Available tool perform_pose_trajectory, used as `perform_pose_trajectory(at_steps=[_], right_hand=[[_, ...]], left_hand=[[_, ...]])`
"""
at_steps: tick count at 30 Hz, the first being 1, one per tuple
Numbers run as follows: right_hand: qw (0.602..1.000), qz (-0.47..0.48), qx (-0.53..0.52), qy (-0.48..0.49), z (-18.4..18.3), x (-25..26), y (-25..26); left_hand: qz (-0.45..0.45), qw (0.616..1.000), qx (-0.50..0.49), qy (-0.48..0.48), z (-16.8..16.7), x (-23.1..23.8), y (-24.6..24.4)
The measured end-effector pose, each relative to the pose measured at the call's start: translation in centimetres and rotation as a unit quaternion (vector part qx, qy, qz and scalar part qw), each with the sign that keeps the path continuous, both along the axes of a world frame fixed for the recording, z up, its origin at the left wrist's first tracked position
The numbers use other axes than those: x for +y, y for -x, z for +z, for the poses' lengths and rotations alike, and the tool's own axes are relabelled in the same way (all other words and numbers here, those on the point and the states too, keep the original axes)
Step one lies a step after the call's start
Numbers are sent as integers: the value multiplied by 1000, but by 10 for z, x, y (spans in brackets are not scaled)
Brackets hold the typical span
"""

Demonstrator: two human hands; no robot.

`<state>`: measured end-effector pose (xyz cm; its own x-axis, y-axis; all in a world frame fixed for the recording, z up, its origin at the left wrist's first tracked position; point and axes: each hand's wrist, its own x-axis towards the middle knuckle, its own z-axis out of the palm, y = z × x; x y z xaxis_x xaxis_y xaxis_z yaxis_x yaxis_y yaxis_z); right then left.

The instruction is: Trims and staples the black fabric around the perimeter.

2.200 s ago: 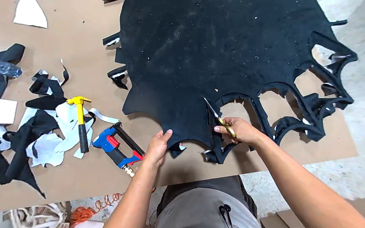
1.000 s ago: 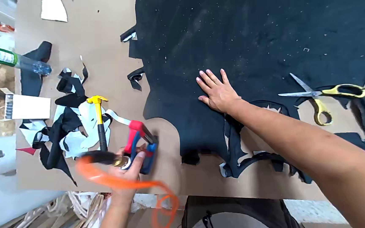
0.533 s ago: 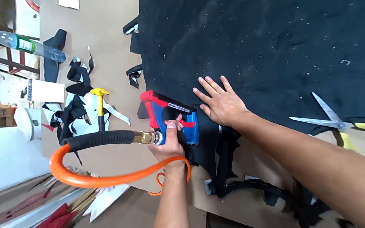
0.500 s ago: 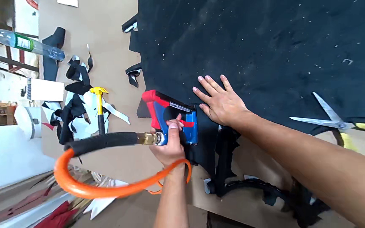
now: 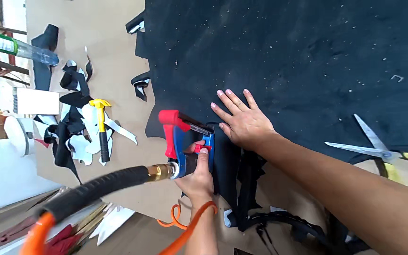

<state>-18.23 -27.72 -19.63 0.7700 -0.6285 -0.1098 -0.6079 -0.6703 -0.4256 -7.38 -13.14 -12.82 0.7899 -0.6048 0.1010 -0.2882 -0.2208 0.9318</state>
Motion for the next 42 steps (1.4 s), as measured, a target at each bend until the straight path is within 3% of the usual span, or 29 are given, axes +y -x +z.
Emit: perform_pose_trajectory(at_steps=[10, 17, 23, 28, 37, 42], right_hand=[[1000, 2, 7, 3, 2, 3, -2], [1000, 15, 13, 4, 3, 5, -1], [996, 87, -15, -14, 6, 6, 24], [998, 17, -38, 37, -2, 30, 51], [998, 44, -42, 35, -2, 26, 46], [989, -53, -136, 10, -6, 24, 50]], left_hand=[[-44, 994, -67, 75, -20, -4, -1], [-106, 992, 0, 64, -16, 5, -17], [-161, 983, -35, 81, -19, 4, -18], [-231, 969, 22, 84, -19, 7, -23], [-242, 965, 29, 97, -20, 6, -23], [-283, 954, 29, 91, -21, 7, -19]])
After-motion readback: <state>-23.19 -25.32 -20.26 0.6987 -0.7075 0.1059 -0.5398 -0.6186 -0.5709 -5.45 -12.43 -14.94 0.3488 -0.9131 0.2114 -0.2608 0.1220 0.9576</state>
